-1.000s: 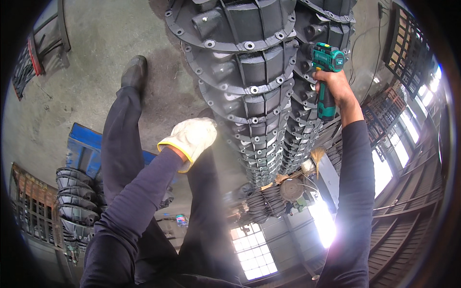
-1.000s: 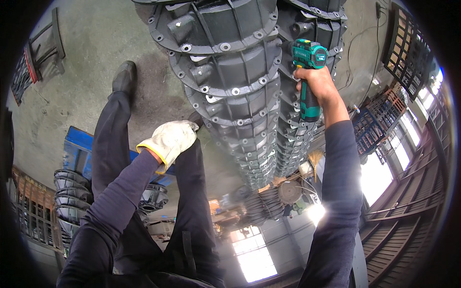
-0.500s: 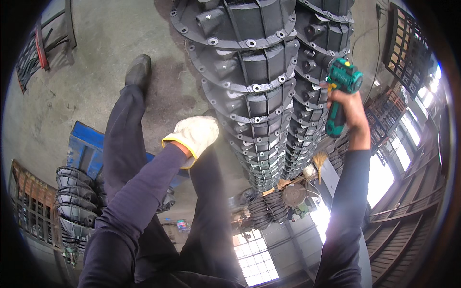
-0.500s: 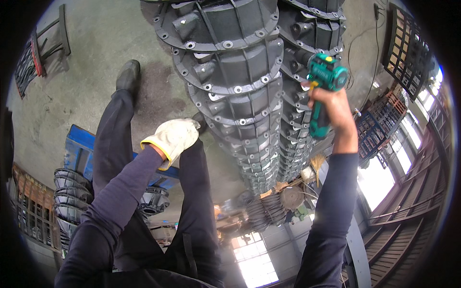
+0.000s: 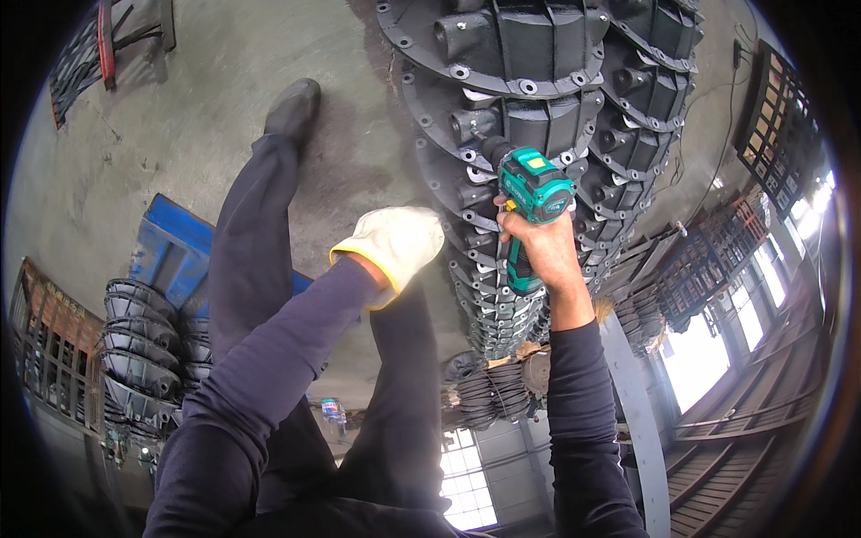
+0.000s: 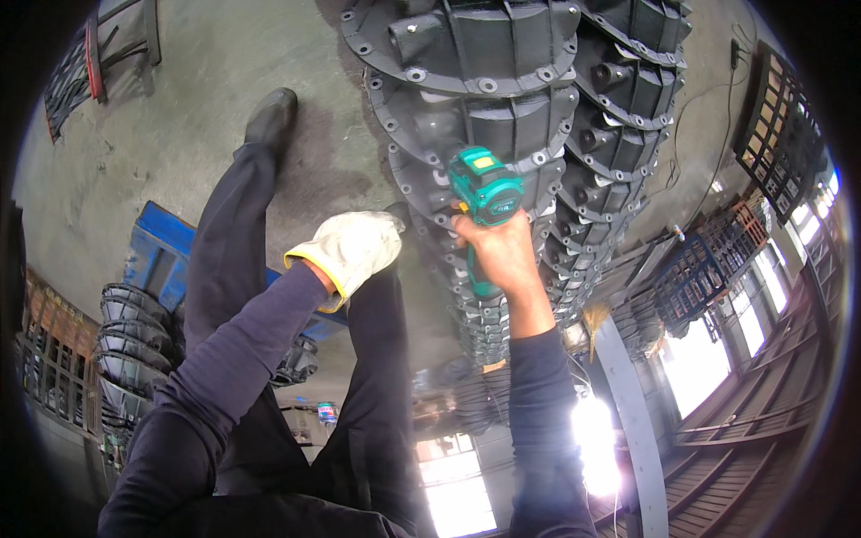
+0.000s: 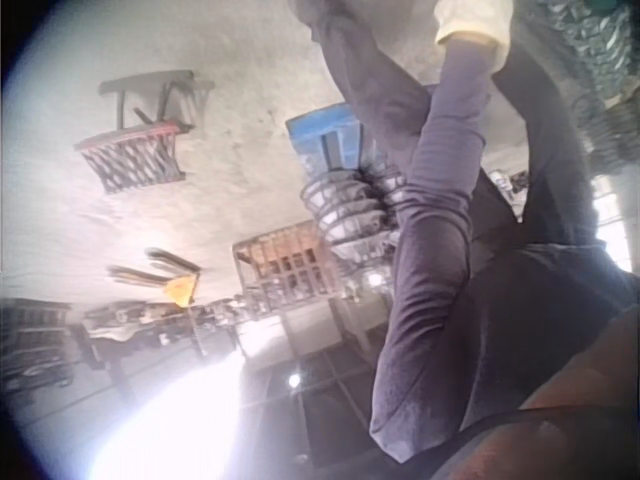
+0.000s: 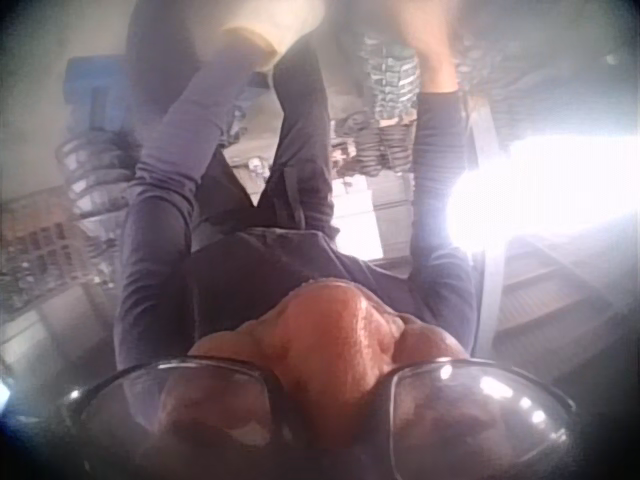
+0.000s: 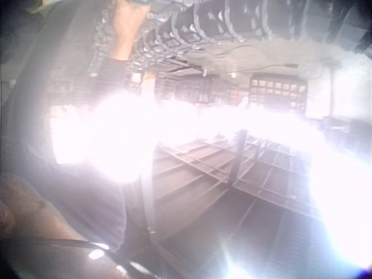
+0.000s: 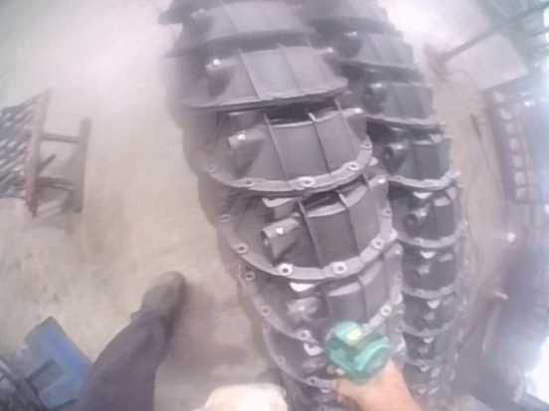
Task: The person uses a cordless impact driver to fasten bolts on stacked metal housing components in a workshop. They move between stacks, securing multiple fasteners on each unit while wearing gloves.
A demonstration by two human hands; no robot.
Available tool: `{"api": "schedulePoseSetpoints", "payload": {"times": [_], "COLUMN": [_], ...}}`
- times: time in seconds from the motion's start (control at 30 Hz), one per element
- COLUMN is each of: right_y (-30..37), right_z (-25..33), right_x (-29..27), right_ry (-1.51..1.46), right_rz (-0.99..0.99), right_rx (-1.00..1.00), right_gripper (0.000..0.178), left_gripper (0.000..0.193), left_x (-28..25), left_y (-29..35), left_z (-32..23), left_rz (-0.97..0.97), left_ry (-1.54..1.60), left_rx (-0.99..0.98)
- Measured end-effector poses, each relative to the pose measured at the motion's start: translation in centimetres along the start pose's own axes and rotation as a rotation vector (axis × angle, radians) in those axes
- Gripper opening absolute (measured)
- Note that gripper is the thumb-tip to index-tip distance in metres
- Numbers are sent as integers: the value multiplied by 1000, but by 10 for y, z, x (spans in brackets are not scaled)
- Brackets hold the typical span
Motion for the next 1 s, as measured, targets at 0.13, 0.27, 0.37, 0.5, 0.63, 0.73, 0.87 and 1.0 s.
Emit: {"api": "schedulePoseSetpoints", "payload": {"times": [0.13,0.27,0.37,0.5,0.63,0.73,0.87,1.0], "right_y": [-1,-1,-5,-13,-20,-25,-28,-27], "right_z": [1,2,6,19,31,38,41,39], "right_x": [4,9,13,10,7,8,9,8], "right_ry": [86,92,109,83,145,236,300,353], "right_rz": [-30,-50,-61,-21,3,19,13,-10], "right_rx": [-45,-54,-48,-7,27,19,6,5], "right_gripper": [27,25,23,18,14,13,13,13], "left_gripper": [21,21,20,18,17,17,17,16], "left_x": [-15,-15,-16,-18,-20,-22,-27,-32], "left_y": [6,6,7,8,6,6,2,3], "left_z": [0,0,1,1,0,-3,-7,-6], "left_rz": [-147,-91,-47,-32,-27,-6,24,-2], "left_ry": [63,51,29,3,19,4,-7,67], "left_rx": [28,34,20,15,25,44,72,27]}}
Point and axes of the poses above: each hand's wrist, its own y-axis away from the middle knuckle, its own x-axis out of the palm, z = x × y, the point moved 9 cm from there along -y, towards the middle knuckle, and after that the axes turned 9 degrees about -y, right-handed, at the moved point
